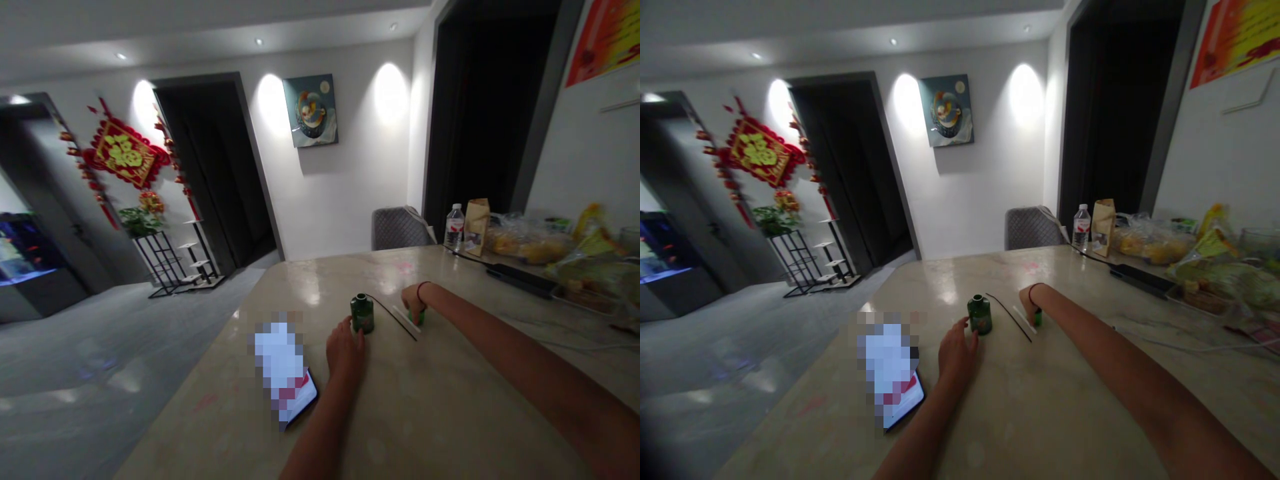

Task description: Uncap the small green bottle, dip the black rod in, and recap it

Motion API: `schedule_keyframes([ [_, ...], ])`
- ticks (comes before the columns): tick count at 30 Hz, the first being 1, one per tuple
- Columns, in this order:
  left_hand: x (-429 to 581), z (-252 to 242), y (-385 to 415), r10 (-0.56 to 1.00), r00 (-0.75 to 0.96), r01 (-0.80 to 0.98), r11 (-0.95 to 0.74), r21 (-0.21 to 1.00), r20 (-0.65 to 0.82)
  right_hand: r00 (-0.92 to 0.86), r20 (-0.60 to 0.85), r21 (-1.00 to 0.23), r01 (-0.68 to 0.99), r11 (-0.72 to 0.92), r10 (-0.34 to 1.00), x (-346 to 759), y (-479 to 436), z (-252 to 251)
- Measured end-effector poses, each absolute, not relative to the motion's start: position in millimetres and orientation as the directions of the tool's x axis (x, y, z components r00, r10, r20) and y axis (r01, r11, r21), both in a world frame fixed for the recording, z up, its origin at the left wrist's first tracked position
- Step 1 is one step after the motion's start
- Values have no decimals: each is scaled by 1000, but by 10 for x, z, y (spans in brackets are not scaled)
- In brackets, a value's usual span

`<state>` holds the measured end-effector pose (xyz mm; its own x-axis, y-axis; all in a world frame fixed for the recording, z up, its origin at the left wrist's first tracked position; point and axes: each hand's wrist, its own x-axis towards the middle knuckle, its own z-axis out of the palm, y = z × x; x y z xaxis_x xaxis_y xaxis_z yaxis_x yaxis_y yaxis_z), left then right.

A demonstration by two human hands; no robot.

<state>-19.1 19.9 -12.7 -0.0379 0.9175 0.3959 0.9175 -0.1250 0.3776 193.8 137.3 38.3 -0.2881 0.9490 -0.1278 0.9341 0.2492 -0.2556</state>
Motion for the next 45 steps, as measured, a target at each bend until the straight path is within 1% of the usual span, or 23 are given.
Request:
schedule_keyframes([
  [2,-191,-124,201,918,-41,916,-123,382,393,-276,-187,-210,949,236,943,1948,1364,376],
  [3,-192,-123,201,919,-41,915,-123,384,392,-283,-186,-198,949,246,941,1936,1361,398],
  [4,-194,-123,200,920,-40,914,-124,386,391,-308,-127,-218,936,277,943,1913,1359,435],
  [5,-196,-123,200,920,-39,913,-126,388,389,-341,-43,-268,909,318,939,1880,1359,481],
  [6,-197,-123,200,921,-36,912,-129,390,389,-371,43,-349,865,362,928,1837,1360,530],
  [7,-198,-123,200,920,-36,910,-130,393,389,-391,116,-455,796,398,913,1784,1360,577],
  [8,-199,-123,200,921,-39,909,-129,397,388,-397,171,-577,701,419,902,1723,1358,617],
  [10,-197,-122,201,920,-46,906,-125,405,388,-379,241,-796,449,405,893,1587,1338,666],
  [11,-195,-120,202,920,-50,904,-123,409,388,-367,263,-867,315,385,892,1520,1319,673],
  [13,-192,-115,203,922,-57,900,-118,420,382,-361,292,-931,106,350,886,1403,1267,660],
  [14,-191,-113,203,924,-59,898,-117,424,378,-370,301,-939,46,340,879,1359,1238,645],
  [16,-191,-111,203,925,-62,895,-115,431,374,-399,299,-944,10,330,867,1306,1189,603],
  [19,-195,-111,199,918,-58,884,-135,447,391,-455,268,-944,51,325,849,1298,1155,536],
  [22,-196,-120,197,894,10,858,-237,455,447,-488,278,-934,64,351,827,1316,1153,473],
  [25,-191,-140,202,858,92,843,-337,419,504,-493,309,-926,39,375,814,1314,1137,416],
  [29,-184,-171,217,829,149,843,-391,368,540,-525,254,-954,-1,299,812,1332,1057,372],
  [31,-180,-180,224,818,149,845,-397,359,555,-514,198,-973,-2,230,835,1387,998,384],
  [34,-169,-183,229,807,142,845,-401,354,574,-445,129,-988,18,153,886,1517,915,443],
  [38,-150,-171,220,802,162,840,-418,346,575,-315,155,-985,27,172,936,1636,899,487],
  [40,-148,-161,212,813,173,839,-417,350,555,-279,166,-982,41,185,946,1629,933,463],
  [45,-152,-152,206,824,177,852,-402,336,538,-330,150,-985,36,171,932,1534,1012,411],
])
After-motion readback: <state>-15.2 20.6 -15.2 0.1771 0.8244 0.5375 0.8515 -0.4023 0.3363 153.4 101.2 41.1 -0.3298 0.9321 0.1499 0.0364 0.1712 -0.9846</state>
